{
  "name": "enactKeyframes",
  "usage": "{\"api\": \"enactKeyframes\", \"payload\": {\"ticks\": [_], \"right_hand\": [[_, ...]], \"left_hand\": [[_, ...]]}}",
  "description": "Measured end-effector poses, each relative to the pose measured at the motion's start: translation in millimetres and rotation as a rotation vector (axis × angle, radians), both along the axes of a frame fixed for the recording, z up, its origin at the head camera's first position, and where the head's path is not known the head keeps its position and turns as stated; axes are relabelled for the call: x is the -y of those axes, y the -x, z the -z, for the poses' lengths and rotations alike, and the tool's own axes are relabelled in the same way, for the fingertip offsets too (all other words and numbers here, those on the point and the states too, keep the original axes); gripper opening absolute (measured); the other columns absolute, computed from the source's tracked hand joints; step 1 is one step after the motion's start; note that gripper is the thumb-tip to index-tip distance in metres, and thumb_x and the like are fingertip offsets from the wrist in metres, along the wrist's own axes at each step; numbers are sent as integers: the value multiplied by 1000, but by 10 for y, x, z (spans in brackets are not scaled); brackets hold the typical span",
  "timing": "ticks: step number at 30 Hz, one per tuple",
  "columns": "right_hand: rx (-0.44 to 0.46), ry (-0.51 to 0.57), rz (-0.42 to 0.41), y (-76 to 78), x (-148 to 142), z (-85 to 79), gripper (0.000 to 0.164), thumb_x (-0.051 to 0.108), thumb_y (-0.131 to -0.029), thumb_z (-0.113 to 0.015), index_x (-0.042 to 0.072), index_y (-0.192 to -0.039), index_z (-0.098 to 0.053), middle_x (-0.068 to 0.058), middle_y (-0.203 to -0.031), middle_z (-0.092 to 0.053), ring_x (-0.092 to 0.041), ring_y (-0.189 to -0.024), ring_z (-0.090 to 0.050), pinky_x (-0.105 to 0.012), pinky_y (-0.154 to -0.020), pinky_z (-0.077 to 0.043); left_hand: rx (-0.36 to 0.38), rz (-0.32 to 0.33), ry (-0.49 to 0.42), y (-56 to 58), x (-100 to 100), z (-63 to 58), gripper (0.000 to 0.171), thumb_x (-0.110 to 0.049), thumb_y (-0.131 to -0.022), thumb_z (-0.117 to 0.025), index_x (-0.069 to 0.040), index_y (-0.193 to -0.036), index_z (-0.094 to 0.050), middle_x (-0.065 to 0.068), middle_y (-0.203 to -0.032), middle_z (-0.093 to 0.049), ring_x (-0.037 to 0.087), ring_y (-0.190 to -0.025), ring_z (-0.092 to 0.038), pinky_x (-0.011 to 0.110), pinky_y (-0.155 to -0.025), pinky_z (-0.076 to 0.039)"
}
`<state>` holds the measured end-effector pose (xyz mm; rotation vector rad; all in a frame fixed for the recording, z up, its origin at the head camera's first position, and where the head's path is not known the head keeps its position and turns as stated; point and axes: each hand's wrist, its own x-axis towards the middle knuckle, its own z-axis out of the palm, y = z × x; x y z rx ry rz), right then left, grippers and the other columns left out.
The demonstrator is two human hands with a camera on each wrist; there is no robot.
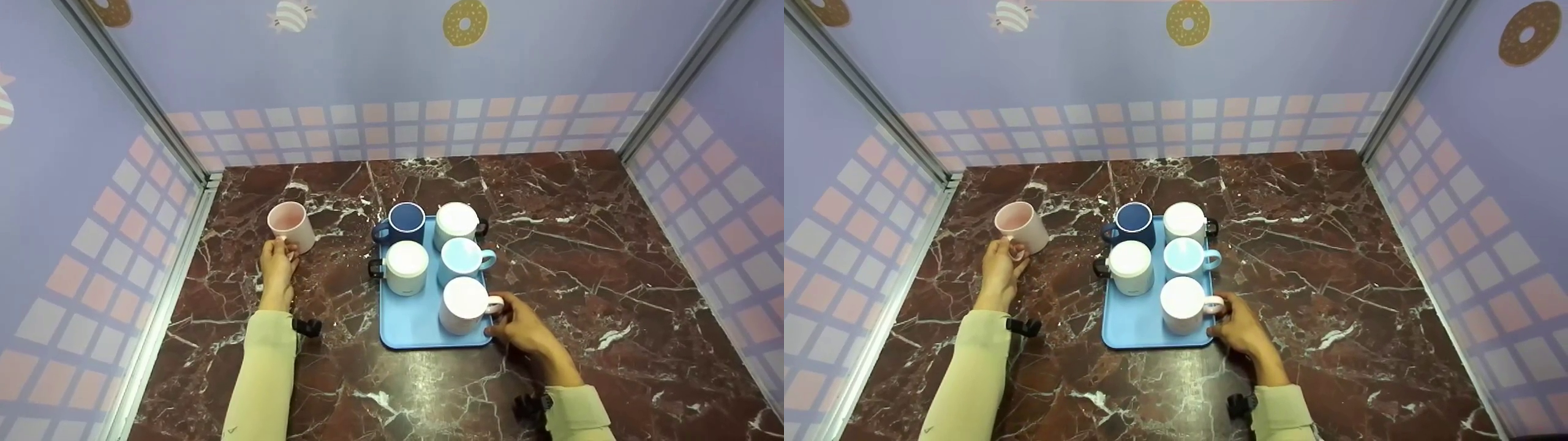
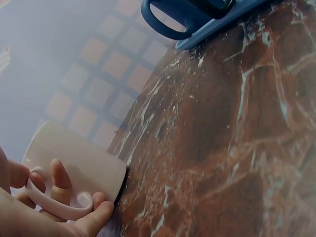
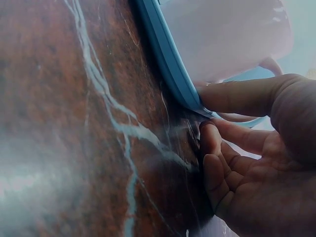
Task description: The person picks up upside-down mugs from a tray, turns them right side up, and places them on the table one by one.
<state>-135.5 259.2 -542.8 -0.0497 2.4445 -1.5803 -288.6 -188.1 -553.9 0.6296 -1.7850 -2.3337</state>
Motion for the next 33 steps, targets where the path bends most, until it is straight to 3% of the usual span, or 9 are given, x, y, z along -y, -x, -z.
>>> {"api": "enactKeyframes", "payload": {"ticks": [10, 19, 25, 29, 33], "right_hand": [[-23, -11, -15, 14, -3, 33, 61, -9, -70, -76, -4, -126, -52, -29, -96, -56, -21, -72, -50, -20, -59, -42], [1, -10, -8, 5, -4, 28, 61, -8, -71, -76, -4, -126, -52, -30, -98, -55, -19, -72, -50, -20, -58, -43], [12, -7, 13, 45, -109, 244, 62, 0, -75, -77, -1, -132, -50, -26, -104, -56, -19, -76, -52, -21, -61, -44], [13, 18, 10, 83, -199, 369, 64, 12, -80, -77, 4, -137, -48, -22, -111, -59, -18, -80, -56, -22, -61, -47], [13, 106, -4, 95, -250, 390, 66, 16, -83, -76, 4, -139, -45, -23, -118, -59, -18, -86, -63, -25, -70, -54]], "left_hand": [[18, -4, 71, -27, 27, 21, 29, -27, -106, -34, 1, -106, -44, 9, -94, -52, 35, -103, -49, 48, -100, -41], [55, -23, 216, -96, 44, 0, 35, -31, -104, -39, -2, -124, -43, 19, -120, -50, 37, -109, -54, 50, -97, -47], [42, -111, 326, -236, 33, -36, 33, -26, -101, -48, -4, -125, -46, 6, -111, -47, 22, -97, -48, 32, -84, -44], [5, -182, 389, -374, -35, -98, 32, -22, -98, -53, 0, -121, -47, 3, -106, -45, 15, -97, -45, 23, -84, -38], [-19, -160, 364, -561, -137, -180, 37, -26, -98, -55, -1, -124, -46, 4, -109, -46, 15, -100, -47, 25, -87, -39]]}}
